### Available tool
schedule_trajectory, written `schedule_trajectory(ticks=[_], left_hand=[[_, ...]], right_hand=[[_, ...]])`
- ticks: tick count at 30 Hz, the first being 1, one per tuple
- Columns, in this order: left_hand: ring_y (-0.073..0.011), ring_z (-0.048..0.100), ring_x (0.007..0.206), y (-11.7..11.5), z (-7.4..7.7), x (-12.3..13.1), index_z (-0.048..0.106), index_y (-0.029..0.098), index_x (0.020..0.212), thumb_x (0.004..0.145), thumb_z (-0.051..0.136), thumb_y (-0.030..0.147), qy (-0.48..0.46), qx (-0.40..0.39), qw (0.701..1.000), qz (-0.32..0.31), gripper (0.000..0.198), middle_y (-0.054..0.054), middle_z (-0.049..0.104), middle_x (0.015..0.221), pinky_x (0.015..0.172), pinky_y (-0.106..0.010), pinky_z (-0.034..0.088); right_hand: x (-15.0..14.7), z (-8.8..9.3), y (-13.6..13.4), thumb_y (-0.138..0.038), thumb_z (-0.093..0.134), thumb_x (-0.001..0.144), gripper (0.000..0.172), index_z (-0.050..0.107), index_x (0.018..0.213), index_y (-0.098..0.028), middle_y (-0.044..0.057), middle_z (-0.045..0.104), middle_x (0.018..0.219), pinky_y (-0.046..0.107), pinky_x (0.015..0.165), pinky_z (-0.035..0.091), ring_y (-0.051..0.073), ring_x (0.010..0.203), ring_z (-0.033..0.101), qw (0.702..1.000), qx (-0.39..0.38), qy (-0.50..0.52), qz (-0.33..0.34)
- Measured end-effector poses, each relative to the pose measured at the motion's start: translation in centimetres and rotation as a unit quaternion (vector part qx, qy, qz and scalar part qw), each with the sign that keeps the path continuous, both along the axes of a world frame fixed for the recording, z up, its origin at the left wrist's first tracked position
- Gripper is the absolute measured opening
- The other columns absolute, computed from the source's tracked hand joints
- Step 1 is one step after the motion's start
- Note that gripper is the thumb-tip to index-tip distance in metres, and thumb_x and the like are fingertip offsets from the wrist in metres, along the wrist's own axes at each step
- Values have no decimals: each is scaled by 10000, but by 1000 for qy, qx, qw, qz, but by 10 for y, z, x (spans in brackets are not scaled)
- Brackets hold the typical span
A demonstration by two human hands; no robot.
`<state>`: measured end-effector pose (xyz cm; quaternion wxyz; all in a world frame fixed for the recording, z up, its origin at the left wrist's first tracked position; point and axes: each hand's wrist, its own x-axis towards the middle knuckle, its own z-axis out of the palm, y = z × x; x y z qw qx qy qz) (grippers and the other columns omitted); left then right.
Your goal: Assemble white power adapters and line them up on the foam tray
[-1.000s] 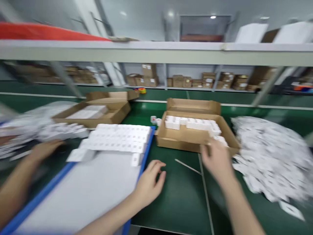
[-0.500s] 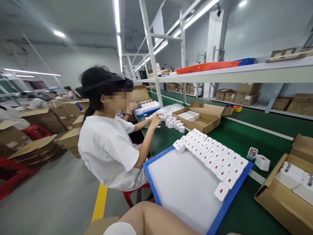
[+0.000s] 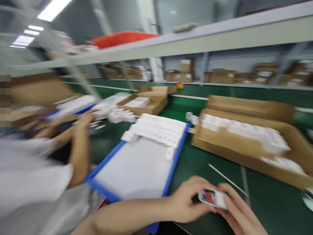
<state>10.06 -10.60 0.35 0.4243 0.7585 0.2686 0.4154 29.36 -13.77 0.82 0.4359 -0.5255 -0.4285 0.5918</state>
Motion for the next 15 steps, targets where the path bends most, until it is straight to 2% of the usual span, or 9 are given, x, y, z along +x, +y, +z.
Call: schedule_trajectory(ticks=[1,2,3,4,5,7,9,12,15], left_hand=[[-263,719,1023,-4,3,-2,726,158,1150,867,726,406,-22,-35,999,14,376,-141,769,1051,983,-360,547],[-253,713,1005,-6,6,-4,719,172,1139,877,712,382,-35,-78,996,26,336,-133,757,1073,939,-351,560],[-244,708,991,-4,8,-7,711,180,1128,886,700,380,-40,-121,991,35,315,-126,744,1097,918,-344,564],[-234,706,959,-1,10,-9,709,187,1105,893,690,397,-40,-161,985,42,299,-111,741,1077,887,-332,570],[-231,704,952,4,12,-11,698,193,1103,895,689,418,-36,-206,977,45,307,-98,739,1060,881,-325,571],[-210,699,837,11,16,-13,679,200,1081,866,716,482,-39,-285,957,46,357,-72,738,996,765,-294,585],[-201,683,756,12,22,-13,667,204,1056,833,739,529,-56,-340,938,44,401,-55,736,919,689,-282,574],[-211,673,772,7,32,-7,678,209,1010,772,779,568,-93,-392,912,70,442,-60,742,962,682,-288,573],[-212,649,750,5,36,0,692,213,1032,711,809,610,-102,-432,891,96,525,-86,733,1110,596,-286,550]], right_hand=[[9,0,-10,-635,736,789,427,732,1014,-272,93,746,1003,436,754,632,295,858,726,999,2,-17,-40],[18,1,-14,-606,660,871,385,718,1022,-256,93,748,1007,414,794,624,271,872,725,996,33,-81,-25],[30,2,-15,-572,567,947,370,692,1090,-254,97,742,1094,404,862,610,252,938,722,981,78,-174,-25],[46,3,-13,-575,485,982,396,665,1135,-257,93,737,1126,385,852,610,234,940,724,947,128,-288,-57],[64,3,-10,-576,500,972,397,656,1158,-262,91,727,1159,381,862,602,236,973,716,924,127,-343,-107],[107,1,-9,-540,516,971,397,636,1193,-234,125,702,1190,430,897,578,269,1039,686,869,106,-440,-199],[147,-1,-12,-474,514,991,370,633,1187,-183,155,683,1185,510,976,525,297,1095,653,810,84,-518,-262],[185,-8,-13,-388,586,992,315,634,1203,-159,123,650,1247,548,1046,472,279,1172,619,745,67,-611,-260],[194,-16,-7,-353,644,973,308,640,1226,-178,97,621,1329,520,1038,495,263,1208,606,709,57,-675,-198]])
